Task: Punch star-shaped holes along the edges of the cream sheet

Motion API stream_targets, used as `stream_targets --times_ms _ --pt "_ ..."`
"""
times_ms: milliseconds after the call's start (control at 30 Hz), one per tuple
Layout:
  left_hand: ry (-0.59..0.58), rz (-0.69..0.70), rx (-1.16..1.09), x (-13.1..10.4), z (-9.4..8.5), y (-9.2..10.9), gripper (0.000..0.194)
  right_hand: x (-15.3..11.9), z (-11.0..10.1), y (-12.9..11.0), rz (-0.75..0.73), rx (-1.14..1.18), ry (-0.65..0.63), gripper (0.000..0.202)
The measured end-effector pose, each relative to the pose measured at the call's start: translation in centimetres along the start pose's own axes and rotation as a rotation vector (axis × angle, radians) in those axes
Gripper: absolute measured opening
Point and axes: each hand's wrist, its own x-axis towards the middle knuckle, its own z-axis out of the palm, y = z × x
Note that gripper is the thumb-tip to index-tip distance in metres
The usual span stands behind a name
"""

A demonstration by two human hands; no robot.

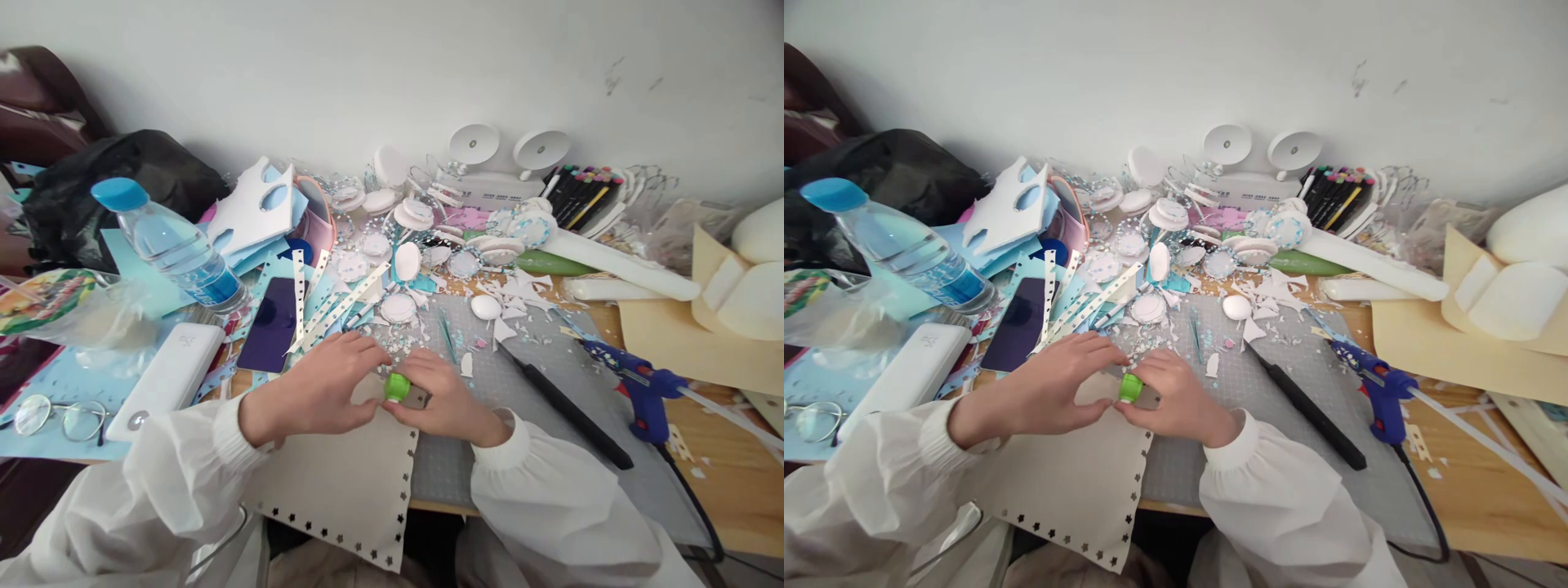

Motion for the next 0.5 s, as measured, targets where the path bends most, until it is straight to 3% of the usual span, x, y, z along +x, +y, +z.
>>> stream_targets --times_ms 100,267,500 --pt "-0.064 0.015 0.152 0.6 -0.2 1.0 0.036 -0.1 0.3 0.0 -0.014 -0.007 -0.009 0.020" --pt "-0.097 0.089 0.296 2.6 0.8 1.5 0.026 -0.2 0.7 0.0 -0.034 0.026 0.000 0.015" --pt "-0.090 0.244 0.143 3.7 1.5 -0.5 0.026 -0.6 0.9 -0.1 0.049 0.106 -0.018 0.012"
